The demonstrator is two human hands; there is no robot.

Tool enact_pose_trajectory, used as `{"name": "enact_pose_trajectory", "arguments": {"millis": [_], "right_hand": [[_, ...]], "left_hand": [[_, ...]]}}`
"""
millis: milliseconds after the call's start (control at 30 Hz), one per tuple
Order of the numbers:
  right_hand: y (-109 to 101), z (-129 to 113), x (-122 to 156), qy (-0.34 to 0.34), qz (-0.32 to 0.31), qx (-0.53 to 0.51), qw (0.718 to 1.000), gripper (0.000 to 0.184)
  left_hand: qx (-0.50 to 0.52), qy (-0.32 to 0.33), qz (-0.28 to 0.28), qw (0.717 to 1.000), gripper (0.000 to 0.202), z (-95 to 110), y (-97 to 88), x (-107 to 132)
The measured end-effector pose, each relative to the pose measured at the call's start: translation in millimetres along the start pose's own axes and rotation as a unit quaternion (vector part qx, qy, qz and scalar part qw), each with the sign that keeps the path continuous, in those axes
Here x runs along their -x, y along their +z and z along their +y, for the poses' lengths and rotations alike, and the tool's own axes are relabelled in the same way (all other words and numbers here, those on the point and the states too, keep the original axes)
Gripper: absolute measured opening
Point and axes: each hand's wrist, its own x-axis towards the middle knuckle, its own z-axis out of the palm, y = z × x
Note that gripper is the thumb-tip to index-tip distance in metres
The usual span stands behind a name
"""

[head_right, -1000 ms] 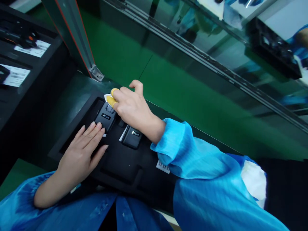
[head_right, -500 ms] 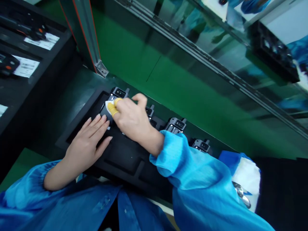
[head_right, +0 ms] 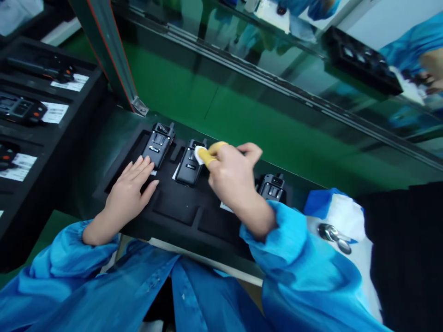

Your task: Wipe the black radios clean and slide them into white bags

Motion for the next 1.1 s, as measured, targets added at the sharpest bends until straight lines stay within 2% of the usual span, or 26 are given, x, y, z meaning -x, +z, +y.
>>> {"name": "enact_pose_trajectory", "arguments": {"millis": [133, 267, 333, 433, 567, 700, 867, 967, 1100], "right_hand": [[-31.2, 31.8, 61.1, 0.119, 0.043, 0.035, 0.991, 0.034], [-41.2, 60.0, 136.0, 0.255, 0.062, 0.096, 0.96, 0.03], [-37.1, 69.7, 174.3, 0.311, 0.065, 0.122, 0.94, 0.025], [-21.7, 76.3, 225.9, 0.362, 0.064, 0.151, 0.918, 0.016], [6.6, 67.9, 270.9, 0.396, 0.067, 0.148, 0.904, 0.013], [29.1, 49.0, 281.5, 0.393, 0.014, 0.12, 0.911, 0.015], [30.5, 37.1, 267.8, 0.395, -0.14, 0.114, 0.901, 0.022], [19.6, 38.2, 260.7, 0.388, -0.134, 0.115, 0.905, 0.027], [10.6, 52.7, 253.0, 0.381, -0.051, 0.134, 0.913, 0.026]], "left_hand": [[0.01, 0.001, 0.011, 1.0, 0.04, -3.0, 3.2, 3.4], [0.017, 0.006, 0.039, 0.999, 0.039, -4.9, 6.3, 7.3], [0.016, 0.008, 0.048, 0.999, 0.039, -5.1, 7.3, 8.3], [0.008, 0.016, 0.06, 0.998, 0.04, -4.7, 7.7, 8.8], [-0.01, 0.03, 0.08, 0.996, 0.04, -4.3, 6.7, 9.6], [-0.007, 0.032, 0.089, 0.995, 0.041, -4.2, 5.6, 10.6], [0.015, -0.012, 0.079, 0.997, 0.045, -5.9, 1.8, 7.6], [0.007, -0.044, 0.059, 0.997, 0.053, -6.3, -1.8, 1.7], [-0.056, -0.085, 0.014, 0.995, 0.066, 1.9, -4.5, -15.2]]}}
